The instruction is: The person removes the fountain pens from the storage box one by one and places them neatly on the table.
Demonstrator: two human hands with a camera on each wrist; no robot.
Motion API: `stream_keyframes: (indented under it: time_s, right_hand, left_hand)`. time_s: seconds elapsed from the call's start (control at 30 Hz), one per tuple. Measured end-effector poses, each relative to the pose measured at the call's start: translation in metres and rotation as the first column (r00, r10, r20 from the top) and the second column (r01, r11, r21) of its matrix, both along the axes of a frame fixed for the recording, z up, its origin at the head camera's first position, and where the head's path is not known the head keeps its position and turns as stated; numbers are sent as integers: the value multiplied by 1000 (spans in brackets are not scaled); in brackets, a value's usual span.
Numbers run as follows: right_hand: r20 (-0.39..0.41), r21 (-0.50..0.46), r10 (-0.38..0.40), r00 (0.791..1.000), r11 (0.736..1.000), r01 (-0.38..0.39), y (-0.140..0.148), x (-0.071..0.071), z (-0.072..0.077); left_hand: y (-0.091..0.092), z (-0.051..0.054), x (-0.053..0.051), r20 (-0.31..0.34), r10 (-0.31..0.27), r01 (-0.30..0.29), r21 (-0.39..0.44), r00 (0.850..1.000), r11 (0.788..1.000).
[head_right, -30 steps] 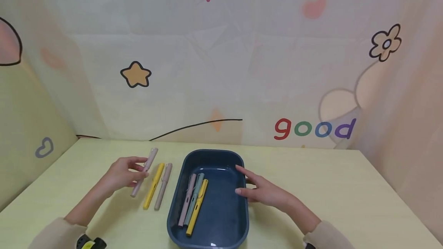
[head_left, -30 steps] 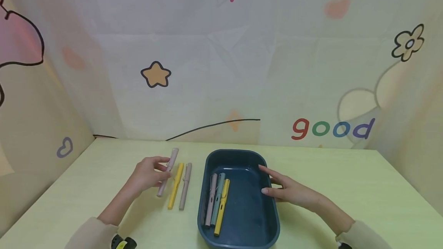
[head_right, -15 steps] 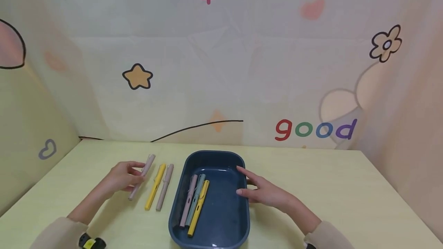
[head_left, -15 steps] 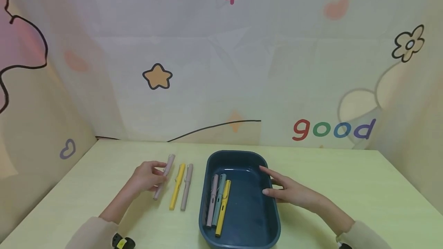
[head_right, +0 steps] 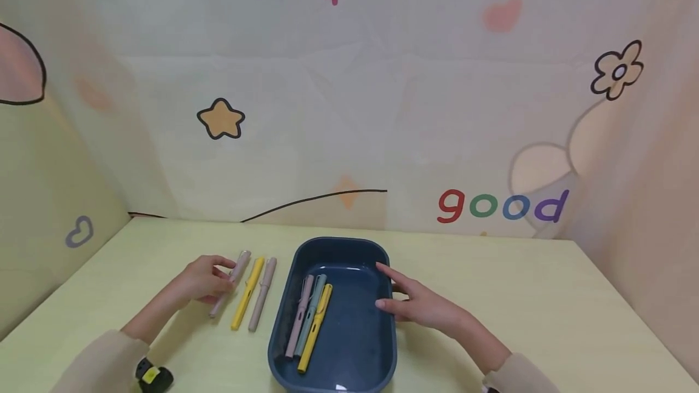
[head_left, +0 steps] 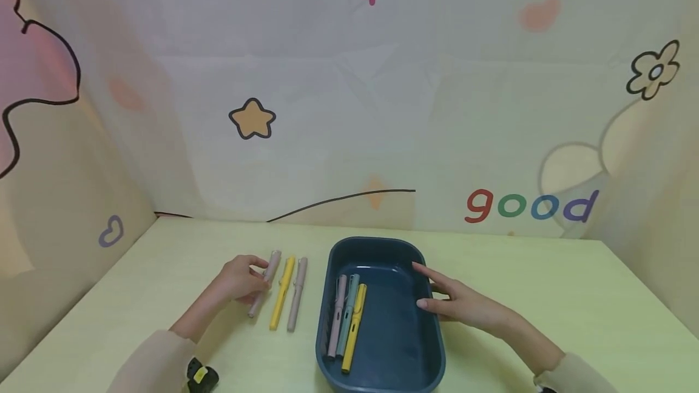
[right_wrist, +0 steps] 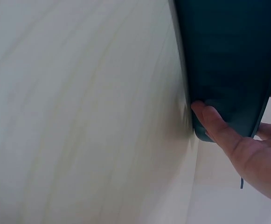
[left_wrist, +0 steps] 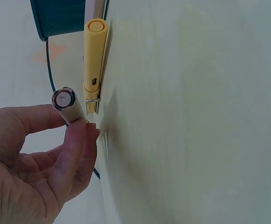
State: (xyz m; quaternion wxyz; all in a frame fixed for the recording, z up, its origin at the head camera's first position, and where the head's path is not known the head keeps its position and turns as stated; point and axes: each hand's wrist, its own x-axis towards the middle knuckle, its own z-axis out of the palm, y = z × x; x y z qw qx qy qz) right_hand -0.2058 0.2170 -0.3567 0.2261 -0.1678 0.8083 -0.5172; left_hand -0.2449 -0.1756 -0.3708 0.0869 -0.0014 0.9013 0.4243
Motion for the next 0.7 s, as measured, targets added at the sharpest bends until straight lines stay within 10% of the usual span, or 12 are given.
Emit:
stream_keyframes:
  time_s: [0.7]
  right_hand:
    - [14, -24, 5, 1000, 1000, -5, 1, -2, -2]
  left_hand:
    - [3, 1, 0, 65, -33, 37, -55, 997, 998]
